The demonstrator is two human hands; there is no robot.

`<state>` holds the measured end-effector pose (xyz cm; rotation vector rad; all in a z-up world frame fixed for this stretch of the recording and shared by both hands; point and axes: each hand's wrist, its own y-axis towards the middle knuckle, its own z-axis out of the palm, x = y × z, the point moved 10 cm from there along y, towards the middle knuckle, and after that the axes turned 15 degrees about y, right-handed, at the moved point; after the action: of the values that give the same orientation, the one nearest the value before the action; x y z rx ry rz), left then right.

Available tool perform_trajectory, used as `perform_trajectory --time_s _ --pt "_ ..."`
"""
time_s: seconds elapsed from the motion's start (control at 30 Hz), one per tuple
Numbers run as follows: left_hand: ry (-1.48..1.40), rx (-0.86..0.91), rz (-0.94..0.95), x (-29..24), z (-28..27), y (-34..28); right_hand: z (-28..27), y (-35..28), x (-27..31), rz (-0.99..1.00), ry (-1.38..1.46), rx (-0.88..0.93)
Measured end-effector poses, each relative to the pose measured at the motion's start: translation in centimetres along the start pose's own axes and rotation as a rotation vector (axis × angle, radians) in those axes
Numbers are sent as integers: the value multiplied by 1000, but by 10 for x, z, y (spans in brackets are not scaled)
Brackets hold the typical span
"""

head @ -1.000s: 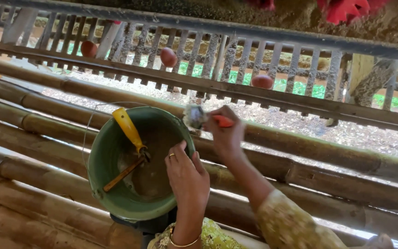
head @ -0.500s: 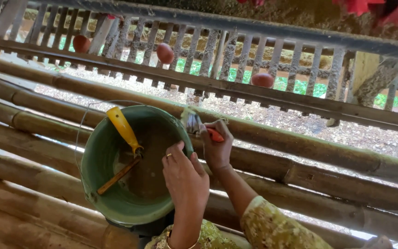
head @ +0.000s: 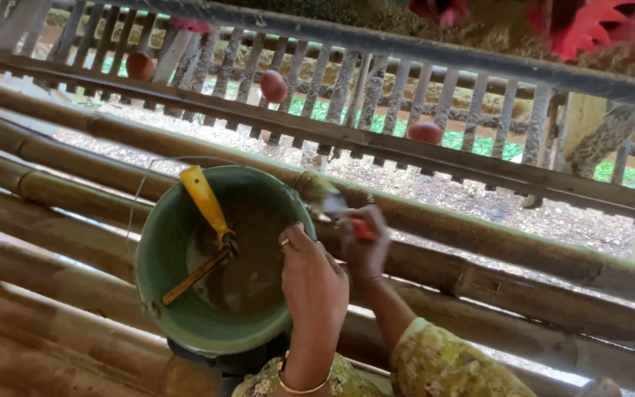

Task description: The person sits on a bamboo floor and uses a paintbrush to apply a liquid from a green bucket onto horizontal bamboo poles. The person repeatedly dips the brush into the bucket and paints the poles in a repetitive motion.

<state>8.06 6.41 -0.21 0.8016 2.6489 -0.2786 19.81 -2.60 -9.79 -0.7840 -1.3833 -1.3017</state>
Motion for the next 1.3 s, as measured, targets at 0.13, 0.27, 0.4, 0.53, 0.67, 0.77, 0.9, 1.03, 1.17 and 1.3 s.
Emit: perform_trajectory --time_s 0.13,0.27,0.4,0.53,0.67,0.77,0.9,1.03,1.17,1.3 --pt "24 48 -48 -1 -6 3 -42 2 55 -142 -168 -120" --pt "42 90 -72 1 2 0 -22 2 37 83 146 -205" --pt "15 80 -75 2 0 0 26 18 -20 419 270 -255" --pt "39 45 -62 3 -1 -1 -51 17 -38 397 452 -642" --pt "71 94 -87 2 5 3 -72 12 0 295 329 -678" --pt "73 113 -97 3 6 0 -27 8 -14 447 469 -640" --pt "32 22 -54 3 -3 0 -1 14 -64 579 612 -580" --pt "33 139 -99 5 2 0 -120 15 -46 429 330 -656" --pt "23 43 -64 7 5 -1 -188 20 31 -9 -260 -396" --pt "-15 30 -52 5 -1 -3 -80 3 86 178 55 -373"
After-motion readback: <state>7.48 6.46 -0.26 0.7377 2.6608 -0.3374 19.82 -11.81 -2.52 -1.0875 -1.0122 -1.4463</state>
